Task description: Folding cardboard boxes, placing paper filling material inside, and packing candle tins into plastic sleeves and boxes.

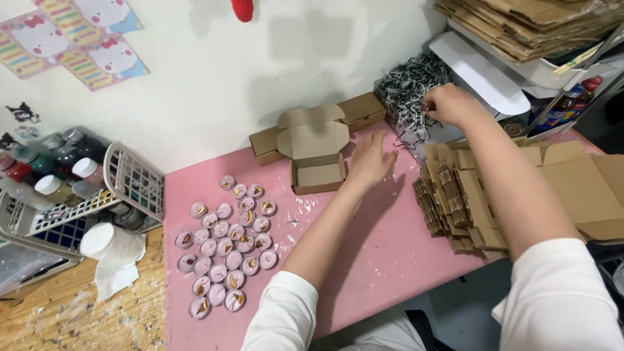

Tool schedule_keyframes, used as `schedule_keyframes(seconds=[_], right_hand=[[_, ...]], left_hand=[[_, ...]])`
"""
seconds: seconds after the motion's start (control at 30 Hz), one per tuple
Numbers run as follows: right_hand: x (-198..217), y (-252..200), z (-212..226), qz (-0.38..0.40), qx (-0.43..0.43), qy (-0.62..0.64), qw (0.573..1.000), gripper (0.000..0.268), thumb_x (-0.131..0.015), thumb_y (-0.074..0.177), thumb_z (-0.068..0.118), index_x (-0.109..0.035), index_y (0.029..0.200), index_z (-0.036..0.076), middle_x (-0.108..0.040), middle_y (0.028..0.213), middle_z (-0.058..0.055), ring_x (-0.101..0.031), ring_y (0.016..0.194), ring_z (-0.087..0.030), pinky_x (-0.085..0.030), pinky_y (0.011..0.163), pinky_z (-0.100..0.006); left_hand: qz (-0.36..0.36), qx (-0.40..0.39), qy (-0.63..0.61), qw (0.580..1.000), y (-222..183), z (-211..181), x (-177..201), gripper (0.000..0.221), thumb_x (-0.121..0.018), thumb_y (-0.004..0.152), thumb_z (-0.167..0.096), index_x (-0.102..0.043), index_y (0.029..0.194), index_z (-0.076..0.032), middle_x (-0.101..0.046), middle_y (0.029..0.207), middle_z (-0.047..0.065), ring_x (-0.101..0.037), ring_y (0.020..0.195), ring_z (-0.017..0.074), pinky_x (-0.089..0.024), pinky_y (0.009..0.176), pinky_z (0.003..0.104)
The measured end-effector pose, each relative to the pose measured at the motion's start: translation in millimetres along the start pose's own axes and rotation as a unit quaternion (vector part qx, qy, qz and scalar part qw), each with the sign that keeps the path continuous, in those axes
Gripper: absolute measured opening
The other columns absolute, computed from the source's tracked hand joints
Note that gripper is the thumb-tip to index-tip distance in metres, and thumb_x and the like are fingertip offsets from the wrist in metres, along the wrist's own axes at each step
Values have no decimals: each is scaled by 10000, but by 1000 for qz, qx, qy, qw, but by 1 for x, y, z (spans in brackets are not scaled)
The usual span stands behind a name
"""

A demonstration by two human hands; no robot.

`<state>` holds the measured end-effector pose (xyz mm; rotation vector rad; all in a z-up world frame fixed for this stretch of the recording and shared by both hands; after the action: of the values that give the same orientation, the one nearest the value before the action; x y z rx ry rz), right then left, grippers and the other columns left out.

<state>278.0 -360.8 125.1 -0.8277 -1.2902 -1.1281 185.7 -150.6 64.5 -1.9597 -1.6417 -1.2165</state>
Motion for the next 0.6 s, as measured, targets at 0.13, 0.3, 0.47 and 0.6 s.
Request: schedule_keyframes(seconds=[0.13, 0.3, 0.47, 0.6], right_hand=[[25, -14, 17, -67, 96, 109, 987, 154, -770, 807, 87, -773, 961, 79, -778, 966, -112, -745, 894, -271, -583, 825, -402], [17, -24, 26, -19, 111, 274, 955, 345, -814, 812, 194, -689, 1122, 108, -775, 1030, -67, -742, 936, -222, -611, 845, -405], [34, -37, 36, -97, 191, 204, 955, 753, -902, 659, 179, -608, 1343, 74, -642, 1240, -190, -621, 1133, -341, -564, 854, -456], [-6, -28, 24, 35, 68, 121, 990, 591, -884, 764, 172, -668, 1315, 156, -754, 1074, -114, -725, 982, -267, -557, 922, -413]], left_hand=[[-66, -79, -72, 992, 28, -17, 3, 815, -759, 822, -260, -394, 1515, -37, -444, 1507, 239, -437, 1406, 416, -394, 1144, 495], [-103, -100, -197, 970, 66, -19, -17, 690, -814, 858, -185, -494, 1465, -115, -627, 1362, 212, -608, 1260, 382, -499, 1056, 468], [-69, -22, -330, 941, 113, 43, -92, 346, -645, 1010, -142, -724, 1344, -95, -810, 1145, 149, -792, 1042, 237, -613, 881, 373], [-19, 3, -467, 884, 114, 45, -100, 476, -637, 985, -182, -472, 1402, -24, -670, 1232, 185, -713, 1079, 290, -617, 915, 403]])
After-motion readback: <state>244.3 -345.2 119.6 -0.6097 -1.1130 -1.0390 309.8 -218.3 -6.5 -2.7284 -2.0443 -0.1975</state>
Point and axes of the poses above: each hand's wrist, its own y-axis towards the middle knuckle, its own x-axis out of the back of the hand, z = x × y, the point moved 6 cm from there along y, towards the middle knuckle
